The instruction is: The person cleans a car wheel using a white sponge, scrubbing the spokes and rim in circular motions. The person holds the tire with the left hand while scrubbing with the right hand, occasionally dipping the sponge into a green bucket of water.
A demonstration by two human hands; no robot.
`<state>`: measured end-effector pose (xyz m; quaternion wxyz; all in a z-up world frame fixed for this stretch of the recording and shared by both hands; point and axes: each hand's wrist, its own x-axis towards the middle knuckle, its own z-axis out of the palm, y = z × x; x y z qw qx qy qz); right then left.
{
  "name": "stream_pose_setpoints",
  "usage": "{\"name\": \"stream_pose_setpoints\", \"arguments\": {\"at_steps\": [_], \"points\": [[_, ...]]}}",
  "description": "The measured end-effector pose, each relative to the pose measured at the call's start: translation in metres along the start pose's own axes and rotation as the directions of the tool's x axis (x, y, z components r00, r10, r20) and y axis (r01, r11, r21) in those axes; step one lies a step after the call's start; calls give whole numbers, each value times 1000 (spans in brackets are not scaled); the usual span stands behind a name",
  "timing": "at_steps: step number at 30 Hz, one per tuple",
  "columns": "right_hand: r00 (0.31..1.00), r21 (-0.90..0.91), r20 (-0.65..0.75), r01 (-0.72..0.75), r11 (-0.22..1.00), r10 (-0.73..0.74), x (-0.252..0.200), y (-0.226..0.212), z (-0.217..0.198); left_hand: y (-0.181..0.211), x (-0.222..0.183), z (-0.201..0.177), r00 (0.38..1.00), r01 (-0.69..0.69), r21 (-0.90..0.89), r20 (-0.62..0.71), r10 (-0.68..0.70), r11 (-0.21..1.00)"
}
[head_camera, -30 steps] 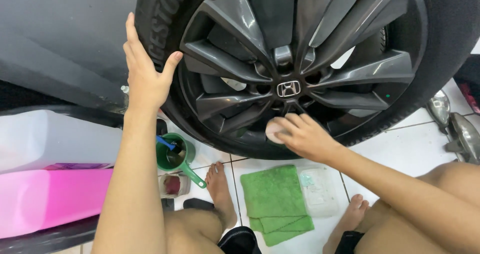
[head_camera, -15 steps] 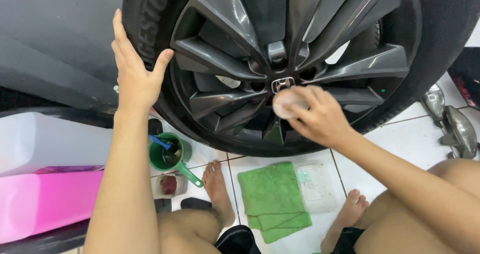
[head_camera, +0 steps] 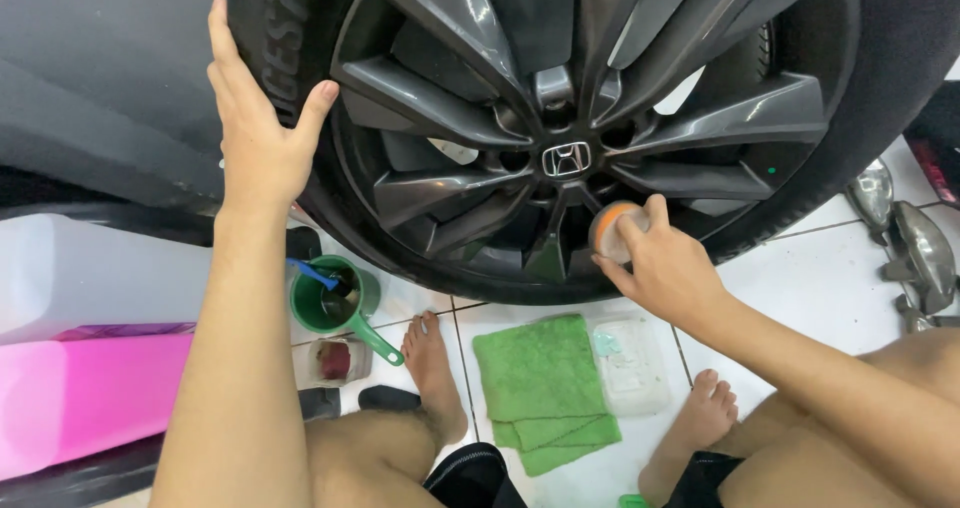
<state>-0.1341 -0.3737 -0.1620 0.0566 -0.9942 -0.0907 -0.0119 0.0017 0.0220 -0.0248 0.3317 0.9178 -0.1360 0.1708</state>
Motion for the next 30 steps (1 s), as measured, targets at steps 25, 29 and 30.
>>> {"name": "stream_pose_setpoints", "arguments": {"at_steps": [25,29,30], "points": [[842,440,439,-505,742,313,6,-13,-26,-13,-2,4,997,-71,36,-19,71,997],[739,464,553,-656,595,384,12,-11,-31,-8,-3,2,997,-65,29,-32,66,997],[748,472,542,-647,599,382,16,-19,-35,-7,2,2,996,-72,34,-43,73,997]]}}
